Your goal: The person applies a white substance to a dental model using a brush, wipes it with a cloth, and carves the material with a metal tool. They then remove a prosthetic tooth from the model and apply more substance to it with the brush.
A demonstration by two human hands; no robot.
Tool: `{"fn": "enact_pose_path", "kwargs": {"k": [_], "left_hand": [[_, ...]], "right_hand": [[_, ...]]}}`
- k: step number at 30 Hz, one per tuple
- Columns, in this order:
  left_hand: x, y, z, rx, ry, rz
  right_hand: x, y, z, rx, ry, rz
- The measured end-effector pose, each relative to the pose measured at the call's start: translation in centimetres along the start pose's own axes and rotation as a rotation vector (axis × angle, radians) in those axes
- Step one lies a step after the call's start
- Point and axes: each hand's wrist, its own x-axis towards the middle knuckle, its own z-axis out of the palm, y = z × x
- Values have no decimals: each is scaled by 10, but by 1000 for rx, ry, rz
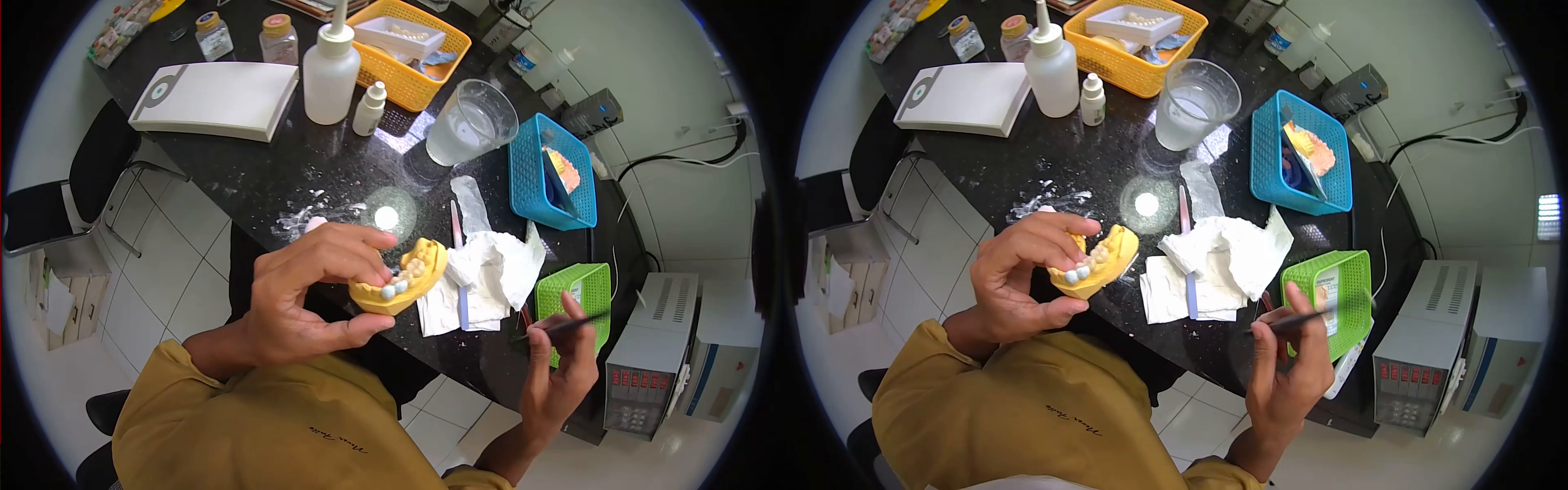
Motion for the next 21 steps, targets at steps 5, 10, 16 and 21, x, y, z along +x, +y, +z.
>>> {"fn": "enact_pose_path", "kwargs": {"k": [5,10,16,21], "left_hand": [[4,8,0,-72,-11,-53],[5,12,1,-72,8,-30],[6,15,3,-19,7,10],[4,15,7,-29,-28,-43]], "right_hand": [[-2,13,5,-252,-237,-259],[-1,14,11,-381,-371,-392],[-2,16,16,-456,-177,-310],[11,22,30,-641,6,-228]]}}
